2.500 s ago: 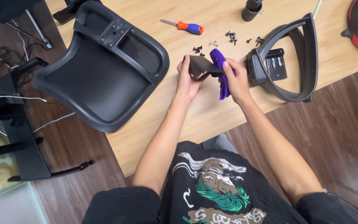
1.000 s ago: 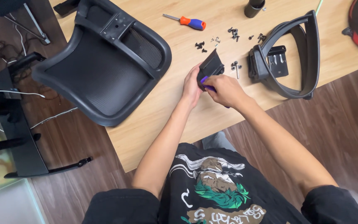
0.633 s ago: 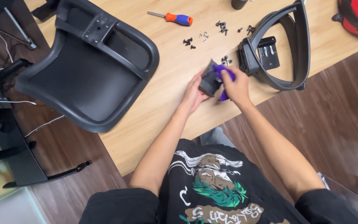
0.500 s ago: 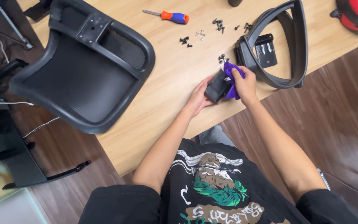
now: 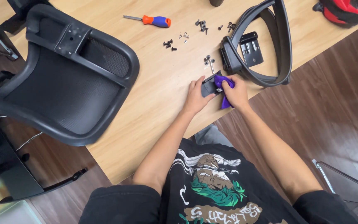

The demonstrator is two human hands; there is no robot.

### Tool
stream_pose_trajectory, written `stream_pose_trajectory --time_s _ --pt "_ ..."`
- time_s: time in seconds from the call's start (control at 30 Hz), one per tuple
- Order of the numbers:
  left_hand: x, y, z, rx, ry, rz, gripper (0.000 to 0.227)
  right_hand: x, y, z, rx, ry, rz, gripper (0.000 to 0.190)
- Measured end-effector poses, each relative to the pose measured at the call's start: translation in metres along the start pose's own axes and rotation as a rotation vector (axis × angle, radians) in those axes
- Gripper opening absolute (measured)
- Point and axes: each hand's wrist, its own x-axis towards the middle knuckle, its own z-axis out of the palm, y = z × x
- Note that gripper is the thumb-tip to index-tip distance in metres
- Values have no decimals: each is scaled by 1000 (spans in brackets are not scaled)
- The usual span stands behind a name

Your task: Cleaning office chair components and various screws using a purple cloth on a desk.

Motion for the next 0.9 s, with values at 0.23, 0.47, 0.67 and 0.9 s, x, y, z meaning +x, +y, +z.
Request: stream_pose_trajectory --time_s 0.23,0.47,0.67,0.9 --pt "8 44 -23 258 -89 -10 88 -9 -37 -2 129 153 -23 24" --pt "30 5 -19 -399 -48 -199 54 -5 -73 14 376 65 -5 27" --pt "38 8 -48 -1199 -77 -472 50 18 -71 59 192 -216 -322 33" --pt "28 -24 -82 159 218 -180 39 74 -65 46 -474 -147 -347 38"
